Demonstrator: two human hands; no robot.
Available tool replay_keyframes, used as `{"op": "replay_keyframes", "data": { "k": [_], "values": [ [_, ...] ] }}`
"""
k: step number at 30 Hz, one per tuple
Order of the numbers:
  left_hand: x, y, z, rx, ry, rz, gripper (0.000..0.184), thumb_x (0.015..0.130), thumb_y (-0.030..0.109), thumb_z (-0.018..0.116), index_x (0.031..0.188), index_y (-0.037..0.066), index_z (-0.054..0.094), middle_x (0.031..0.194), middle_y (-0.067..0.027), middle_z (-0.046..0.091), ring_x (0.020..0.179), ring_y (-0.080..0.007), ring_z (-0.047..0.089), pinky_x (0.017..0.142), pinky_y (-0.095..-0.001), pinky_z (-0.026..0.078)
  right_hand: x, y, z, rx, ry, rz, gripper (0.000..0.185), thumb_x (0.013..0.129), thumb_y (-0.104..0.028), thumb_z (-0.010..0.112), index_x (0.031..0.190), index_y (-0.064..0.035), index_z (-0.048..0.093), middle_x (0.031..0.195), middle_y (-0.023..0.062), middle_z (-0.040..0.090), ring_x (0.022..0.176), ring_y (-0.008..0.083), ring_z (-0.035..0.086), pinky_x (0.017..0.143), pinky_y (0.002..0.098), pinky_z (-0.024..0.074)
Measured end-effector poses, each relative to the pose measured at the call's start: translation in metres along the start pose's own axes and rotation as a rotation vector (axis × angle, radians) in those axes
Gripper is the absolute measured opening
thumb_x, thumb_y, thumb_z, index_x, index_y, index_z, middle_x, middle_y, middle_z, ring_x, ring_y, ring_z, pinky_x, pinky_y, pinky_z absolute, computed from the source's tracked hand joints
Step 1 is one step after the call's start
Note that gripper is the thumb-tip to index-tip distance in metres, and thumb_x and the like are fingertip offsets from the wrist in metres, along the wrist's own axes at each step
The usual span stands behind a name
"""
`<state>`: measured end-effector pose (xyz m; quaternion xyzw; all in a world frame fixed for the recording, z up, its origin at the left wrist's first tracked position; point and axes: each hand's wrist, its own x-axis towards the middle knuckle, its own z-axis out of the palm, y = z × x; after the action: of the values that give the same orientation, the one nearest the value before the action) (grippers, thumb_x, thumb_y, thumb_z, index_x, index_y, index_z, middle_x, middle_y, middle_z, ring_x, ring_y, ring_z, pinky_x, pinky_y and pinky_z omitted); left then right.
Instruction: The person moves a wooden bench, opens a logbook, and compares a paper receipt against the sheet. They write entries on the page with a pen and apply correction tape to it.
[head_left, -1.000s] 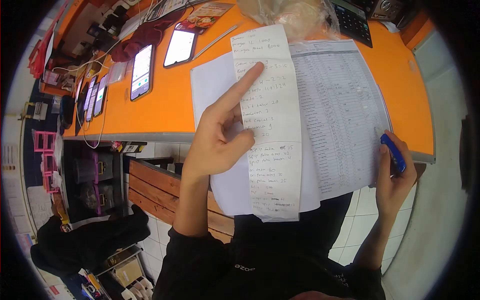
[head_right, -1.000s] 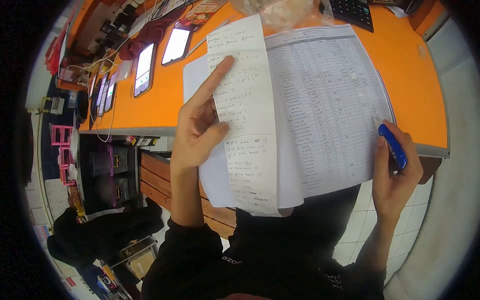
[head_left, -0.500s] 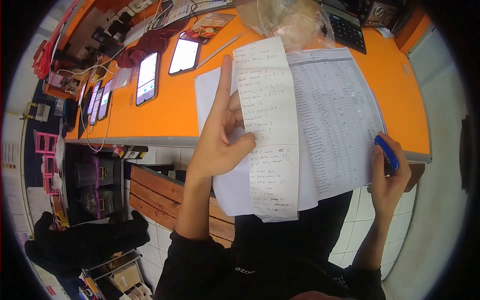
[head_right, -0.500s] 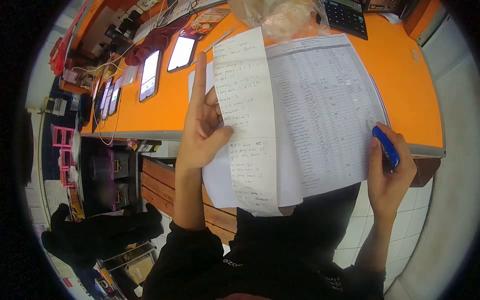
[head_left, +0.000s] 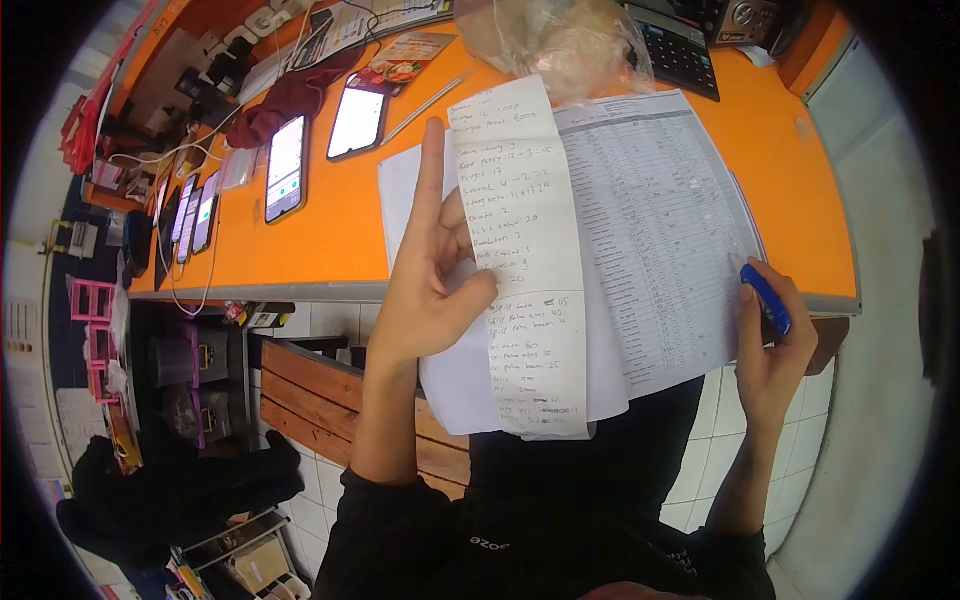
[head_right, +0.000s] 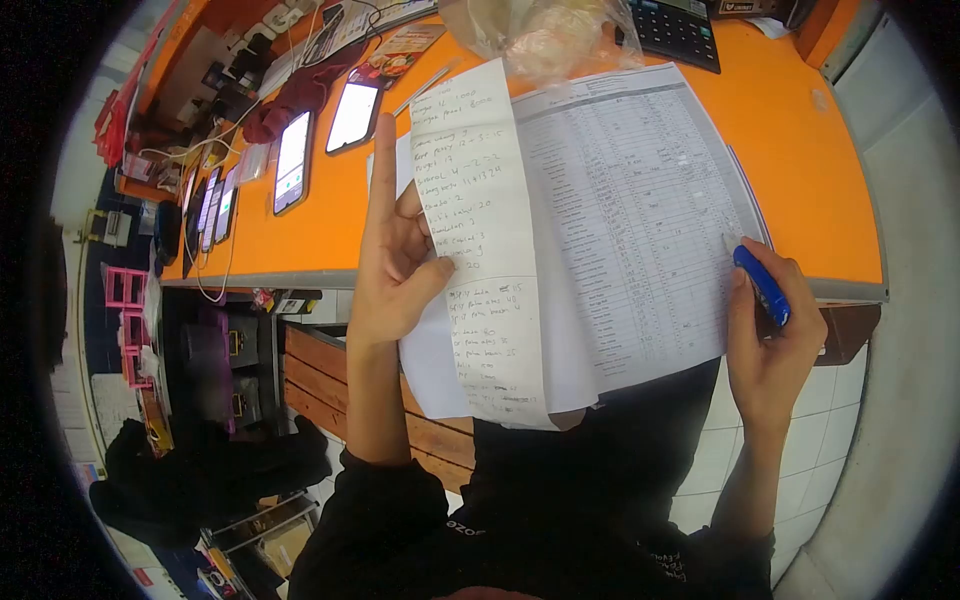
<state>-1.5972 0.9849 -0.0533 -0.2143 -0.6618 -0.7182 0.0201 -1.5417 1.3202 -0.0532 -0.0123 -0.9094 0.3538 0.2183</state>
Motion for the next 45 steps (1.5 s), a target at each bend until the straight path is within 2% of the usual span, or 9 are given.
{"op": "replay_keyframes", "data": {
  "k": [7,18,22,31,34,37,39,41,45],
  "values": [
    [0.001,0.002,0.0,0.044,-0.01,-0.012,0.116,0.07,-0.011,0.047,0.171,0.008,-0.006,0.157,-0.0256,0.05,0.138,-0.028,0.059,0.113,-0.0366,0.044,0.0,0.001,-0.002,0.012,-0.012,0.005,0.02,0.101,-0.015,0.07,0.117,-0.0025,0.075,0.102,0.0127,0.075,0.097,0.0208,0.071,0.088,0.0292,0.0524],
    [-0.001,0.002,-0.001,0.068,-0.028,-0.032,0.105,0.07,-0.013,0.045,0.17,-0.001,0.015,0.166,-0.0249,0.039,0.143,-0.0264,0.054,0.118,-0.0346,0.039,0.001,-0.003,-0.004,0.019,-0.026,0.048,0.021,0.101,-0.016,0.07,0.117,-0.0028,0.075,0.101,0.0126,0.075,0.095,0.02,0.071,0.085,0.0275,0.052],
    [-0.001,0.001,-0.001,0.114,-0.019,-0.021,0.105,0.069,-0.013,0.045,0.169,-0.002,0.016,0.166,-0.0247,0.039,0.142,-0.0262,0.054,0.117,-0.0345,0.039,0.0,-0.003,-0.002,0.041,-0.018,0.047,0.021,0.101,-0.015,0.07,0.116,-0.0017,0.075,0.099,0.0121,0.075,0.094,0.0188,0.07,0.084,0.0268,0.0512],
    [0.001,0.005,0.004,0.096,0.002,-0.075,0.096,0.081,-0.015,0.055,0.168,-0.004,0.017,0.164,-0.0242,0.041,0.141,-0.0257,0.055,0.118,-0.035,0.039,0.001,-0.003,-0.004,0.033,-0.021,0.039,0.02,0.099,-0.012,0.07,0.116,-0.0008,0.074,0.097,0.0129,0.074,0.093,0.0182,0.069,0.085,0.0264,0.0501],
    [0.0,0.006,0.006,0.074,0.018,-0.097,0.096,0.08,-0.015,0.057,0.167,-0.005,0.018,0.167,-0.0235,0.037,0.147,-0.0261,0.048,0.122,-0.0361,0.034,0.002,-0.003,-0.003,0.053,-0.007,0.019,0.02,0.099,-0.012,0.071,0.116,-0.0011,0.074,0.1,0.0134,0.074,0.097,0.0187,0.07,0.087,0.0281,0.0518],
    [-0.001,-0.001,0.0,0.27,0.025,0.013,0.095,0.08,-0.01,0.061,0.166,-0.007,0.021,0.173,-0.0199,0.026,0.157,-0.0257,0.032,0.127,-0.0373,0.024,0.005,-0.001,-0.004,0.241,0.085,0.076,0.021,0.099,-0.013,0.073,0.116,-0.0017,0.074,0.105,0.0123,0.075,0.102,0.0201,0.071,0.091,0.0304,0.0538],
    [-0.001,-0.001,0.009,0.158,0.082,-0.024,0.093,0.082,-0.007,0.062,0.166,-0.008,0.022,0.173,-0.0193,0.028,0.153,-0.0259,0.038,0.126,-0.0366,0.026,0.014,0.006,-0.016,0.276,0.119,0.16,0.019,0.1,-0.014,0.072,0.115,-0.0035,0.075,0.105,0.0093,0.075,0.1,0.0184,0.071,0.089,0.0281,0.0534],
    [0.002,-0.002,0.02,0.227,0.169,-0.047,0.098,0.078,0.006,0.068,0.165,-0.007,0.026,0.171,-0.0215,0.032,0.153,-0.0278,0.04,0.127,-0.0372,0.025,0.029,0.023,-0.023,0.405,0.049,0.084,0.02,0.098,-0.021,0.074,0.112,-0.006,0.076,0.102,0.0074,0.075,0.096,0.0164,0.071,0.085,0.0278,0.0541],
    [0.002,-0.003,0.017,0.27,0.155,-0.062,0.099,0.077,0.008,0.069,0.164,-0.007,0.027,0.17,-0.0229,0.033,0.153,-0.0287,0.039,0.127,-0.0379,0.024,0.053,0.046,-0.019,0.32,0.003,-0.026,0.025,0.099,-0.032,0.073,0.108,-0.0089,0.076,0.093,0.0053,0.072,0.086,0.0146,0.07,0.075,0.0268,0.0523]
  ]
}}
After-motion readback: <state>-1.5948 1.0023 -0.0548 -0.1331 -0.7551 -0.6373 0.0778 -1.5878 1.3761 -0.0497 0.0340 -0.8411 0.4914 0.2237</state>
